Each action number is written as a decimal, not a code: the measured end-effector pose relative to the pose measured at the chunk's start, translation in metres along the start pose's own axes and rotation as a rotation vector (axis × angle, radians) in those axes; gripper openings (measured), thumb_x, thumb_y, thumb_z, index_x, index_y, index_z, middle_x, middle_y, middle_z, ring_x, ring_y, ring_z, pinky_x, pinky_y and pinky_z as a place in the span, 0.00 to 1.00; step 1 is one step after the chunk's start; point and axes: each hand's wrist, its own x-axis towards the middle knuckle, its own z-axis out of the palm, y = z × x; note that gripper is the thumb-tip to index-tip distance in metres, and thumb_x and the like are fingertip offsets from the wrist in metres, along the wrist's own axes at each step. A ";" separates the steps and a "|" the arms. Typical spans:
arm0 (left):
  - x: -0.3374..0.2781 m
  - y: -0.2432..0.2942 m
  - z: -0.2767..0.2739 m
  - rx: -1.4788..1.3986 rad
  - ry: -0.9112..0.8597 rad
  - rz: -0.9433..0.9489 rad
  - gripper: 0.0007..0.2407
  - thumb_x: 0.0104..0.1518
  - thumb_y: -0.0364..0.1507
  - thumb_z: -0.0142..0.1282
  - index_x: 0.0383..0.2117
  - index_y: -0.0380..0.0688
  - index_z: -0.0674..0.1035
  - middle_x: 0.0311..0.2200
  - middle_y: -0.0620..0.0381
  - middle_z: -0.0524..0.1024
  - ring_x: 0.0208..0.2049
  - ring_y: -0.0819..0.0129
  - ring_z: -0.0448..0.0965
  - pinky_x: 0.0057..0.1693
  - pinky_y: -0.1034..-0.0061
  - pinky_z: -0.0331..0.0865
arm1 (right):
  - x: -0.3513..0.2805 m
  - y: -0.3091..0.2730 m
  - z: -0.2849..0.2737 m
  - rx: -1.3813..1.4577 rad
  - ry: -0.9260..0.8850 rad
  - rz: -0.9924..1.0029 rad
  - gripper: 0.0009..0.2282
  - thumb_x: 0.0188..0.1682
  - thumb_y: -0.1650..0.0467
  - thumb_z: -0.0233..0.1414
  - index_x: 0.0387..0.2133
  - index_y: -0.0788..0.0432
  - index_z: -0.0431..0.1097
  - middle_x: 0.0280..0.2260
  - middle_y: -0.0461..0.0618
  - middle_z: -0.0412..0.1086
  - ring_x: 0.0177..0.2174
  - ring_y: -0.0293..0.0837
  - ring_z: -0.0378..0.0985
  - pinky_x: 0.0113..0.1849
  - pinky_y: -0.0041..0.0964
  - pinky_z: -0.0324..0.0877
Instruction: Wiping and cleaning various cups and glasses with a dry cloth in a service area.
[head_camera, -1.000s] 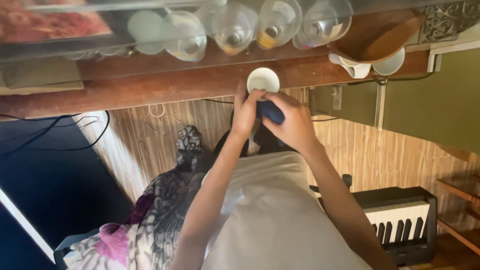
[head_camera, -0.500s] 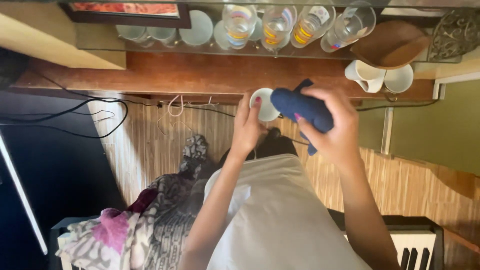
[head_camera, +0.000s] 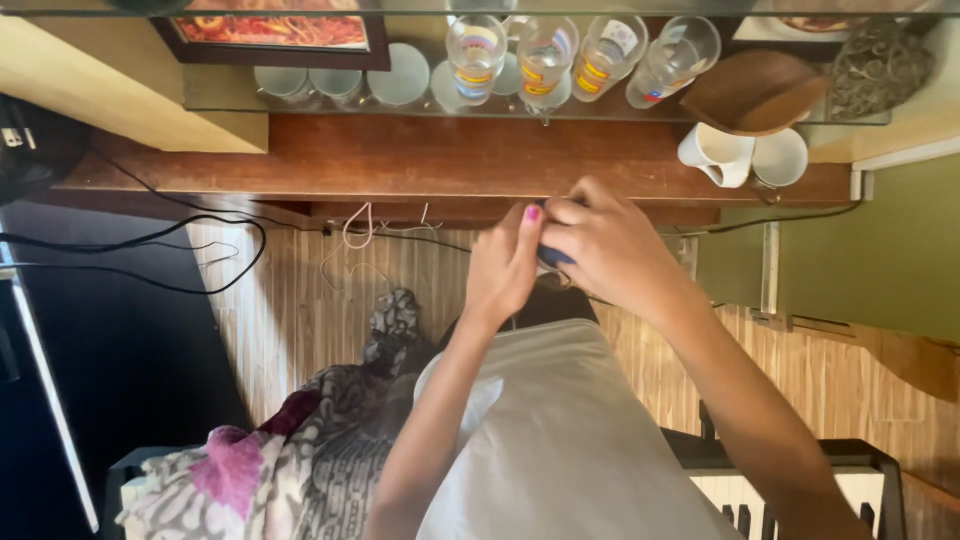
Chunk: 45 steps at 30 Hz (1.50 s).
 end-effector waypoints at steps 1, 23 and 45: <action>0.002 -0.003 0.002 -0.002 -0.004 0.003 0.23 0.67 0.46 0.32 0.41 0.41 0.79 0.30 0.34 0.79 0.37 0.34 0.79 0.40 0.49 0.69 | 0.001 0.002 -0.005 -0.004 0.000 0.004 0.12 0.35 0.72 0.62 0.33 0.56 0.75 0.40 0.46 0.72 0.43 0.53 0.70 0.45 0.46 0.70; 0.008 -0.015 0.029 0.193 0.051 0.106 0.26 0.67 0.45 0.30 0.24 0.41 0.80 0.22 0.37 0.77 0.30 0.35 0.79 0.40 0.45 0.69 | -0.018 -0.010 -0.014 0.220 0.225 0.275 0.14 0.43 0.70 0.63 0.41 0.61 0.72 0.39 0.56 0.74 0.38 0.59 0.76 0.41 0.49 0.72; 0.029 -0.047 0.011 0.053 -0.173 0.000 0.36 0.65 0.53 0.17 0.24 0.32 0.76 0.22 0.35 0.77 0.33 0.36 0.80 0.45 0.49 0.69 | -0.017 0.004 -0.042 0.690 0.033 0.217 0.33 0.41 0.65 0.65 0.60 0.61 0.62 0.52 0.58 0.71 0.51 0.55 0.75 0.52 0.45 0.68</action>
